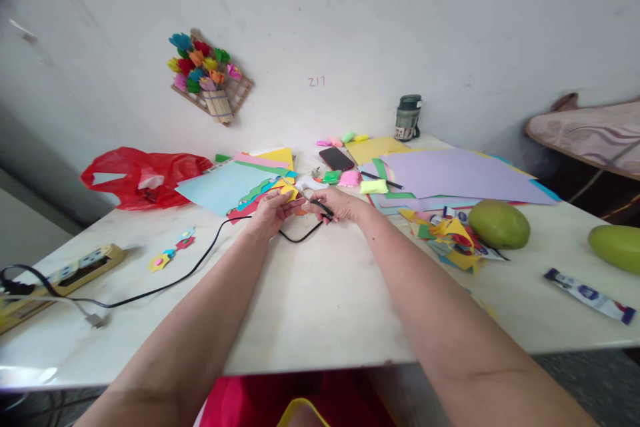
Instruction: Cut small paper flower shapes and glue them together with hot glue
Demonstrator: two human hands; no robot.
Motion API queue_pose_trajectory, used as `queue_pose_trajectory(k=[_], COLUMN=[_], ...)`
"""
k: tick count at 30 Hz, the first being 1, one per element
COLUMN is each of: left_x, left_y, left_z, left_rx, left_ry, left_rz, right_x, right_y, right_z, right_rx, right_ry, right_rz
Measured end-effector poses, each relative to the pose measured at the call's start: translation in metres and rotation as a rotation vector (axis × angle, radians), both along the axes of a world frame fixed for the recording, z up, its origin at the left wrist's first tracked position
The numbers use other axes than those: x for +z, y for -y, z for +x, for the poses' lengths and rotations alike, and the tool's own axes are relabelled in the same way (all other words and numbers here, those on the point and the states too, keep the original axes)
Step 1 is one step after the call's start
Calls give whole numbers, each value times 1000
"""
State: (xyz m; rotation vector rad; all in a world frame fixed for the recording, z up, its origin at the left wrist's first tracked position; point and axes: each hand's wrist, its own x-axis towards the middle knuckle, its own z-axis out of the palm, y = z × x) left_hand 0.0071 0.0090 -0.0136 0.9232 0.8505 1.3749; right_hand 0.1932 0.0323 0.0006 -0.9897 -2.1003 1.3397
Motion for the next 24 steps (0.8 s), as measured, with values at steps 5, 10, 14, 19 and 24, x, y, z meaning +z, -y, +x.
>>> queue_pose_trajectory(k=[5,10,14,19,24], left_x=[1,0,-1,-1,-1], left_y=[2,1,0,0,0], left_z=[1,1,0,0,0], left_rx=[10,-5,-12,-30,-24], left_ry=[0,-26,-41,-36,-31], left_rz=[4,10,17,45,46], right_x=[1,2,0,-2,-1], right_y=[1,2,0,-2,-1], right_z=[1,0,0,0,-1], right_rx=[19,23,15,12,5], right_ry=[4,22,24,11,17], right_rz=[0,11,18,15,6])
